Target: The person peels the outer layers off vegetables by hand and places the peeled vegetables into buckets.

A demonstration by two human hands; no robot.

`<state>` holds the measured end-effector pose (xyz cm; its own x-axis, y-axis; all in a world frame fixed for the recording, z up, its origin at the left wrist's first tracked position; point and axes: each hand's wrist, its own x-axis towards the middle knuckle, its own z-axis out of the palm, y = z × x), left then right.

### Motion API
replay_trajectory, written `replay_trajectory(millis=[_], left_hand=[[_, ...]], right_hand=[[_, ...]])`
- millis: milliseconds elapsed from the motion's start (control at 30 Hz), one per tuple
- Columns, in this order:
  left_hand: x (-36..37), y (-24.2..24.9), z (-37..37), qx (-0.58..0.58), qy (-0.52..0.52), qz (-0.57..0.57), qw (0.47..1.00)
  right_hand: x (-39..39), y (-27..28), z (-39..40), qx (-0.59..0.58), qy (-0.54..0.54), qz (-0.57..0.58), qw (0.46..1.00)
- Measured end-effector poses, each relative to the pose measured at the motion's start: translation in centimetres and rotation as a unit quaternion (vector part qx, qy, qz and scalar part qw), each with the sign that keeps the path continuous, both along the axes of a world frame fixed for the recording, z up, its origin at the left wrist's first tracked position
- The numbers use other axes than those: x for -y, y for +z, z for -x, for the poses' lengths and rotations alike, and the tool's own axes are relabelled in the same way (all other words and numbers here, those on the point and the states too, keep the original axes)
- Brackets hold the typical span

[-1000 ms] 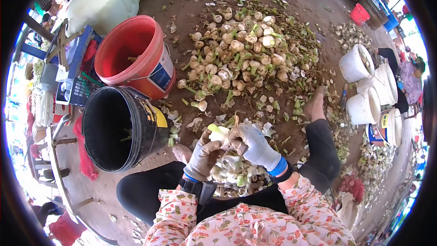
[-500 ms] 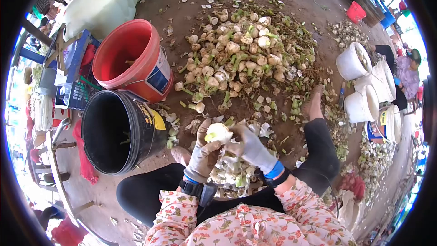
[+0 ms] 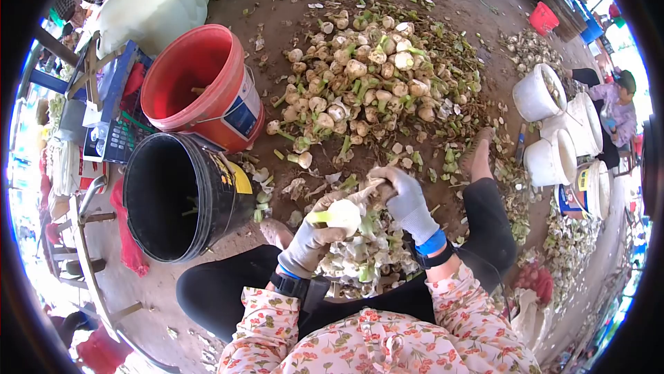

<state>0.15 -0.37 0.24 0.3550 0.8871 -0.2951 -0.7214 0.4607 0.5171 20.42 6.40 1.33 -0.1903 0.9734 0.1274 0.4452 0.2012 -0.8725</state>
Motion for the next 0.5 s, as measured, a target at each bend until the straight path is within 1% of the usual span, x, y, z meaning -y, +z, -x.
replay_trajectory(millis=[33, 67, 167, 200, 233, 300, 333, 367, 400, 433, 467, 500], left_hand=[[0.1, 0.8, -0.3, -0.006, 0.007, 0.001, 1.0], [0.1, 1.8, -0.3, -0.034, 0.007, 0.007, 0.999], [-0.4, 1.5, -0.5, -0.112, 0.009, -0.025, 0.993], [-0.4, 1.3, -0.6, -0.13, 0.024, -0.036, 0.991], [-0.4, 0.9, -0.6, -0.148, 0.036, -0.046, 0.987], [-0.4, 0.4, -0.8, -0.183, 0.051, -0.064, 0.98], [-0.4, 0.3, -0.8, -0.201, 0.056, -0.07, 0.975], [-0.4, 0.3, -0.9, -0.22, 0.062, -0.077, 0.971], [-0.4, 0.3, -0.9, -0.174, 0.085, -0.065, 0.979], [-0.4, 0.4, -0.7, -0.154, 0.078, -0.059, 0.983], [-0.3, 0.4, -0.5, -0.135, 0.071, -0.053, 0.987], [-0.3, 0.5, -0.3, -0.115, 0.064, -0.046, 0.99]], right_hand=[[0.0, -0.1, 0.2, -0.013, 0.018, 0.02, 1.0], [0.0, 0.3, 0.1, -0.058, -0.003, 0.061, 0.996], [0.0, 0.6, 0.4, -0.153, -0.066, 0.009, 0.986], [0.2, 0.8, 0.1, -0.113, 0.011, -0.013, 0.993], [0.8, 2.2, 0.1, -0.093, 0.083, 0.017, 0.992], [1.6, 3.2, 0.4, 0.009, 0.121, 0.035, 0.992], [1.9, 2.7, 0.7, -0.035, 0.102, -0.004, 0.994], [2.0, 2.0, 0.4, -0.044, 0.069, 0.027, 0.996], [1.9, 1.7, 0.0, -0.053, 0.037, 0.058, 0.996], [1.8, 1.7, -0.3, -0.064, 0.006, 0.09, 0.994], [1.6, 2.0, -0.8, -0.215, -0.008, 0.191, 0.958], [1.2, 1.5, -0.4, -0.319, -0.011, 0.201, 0.926]])
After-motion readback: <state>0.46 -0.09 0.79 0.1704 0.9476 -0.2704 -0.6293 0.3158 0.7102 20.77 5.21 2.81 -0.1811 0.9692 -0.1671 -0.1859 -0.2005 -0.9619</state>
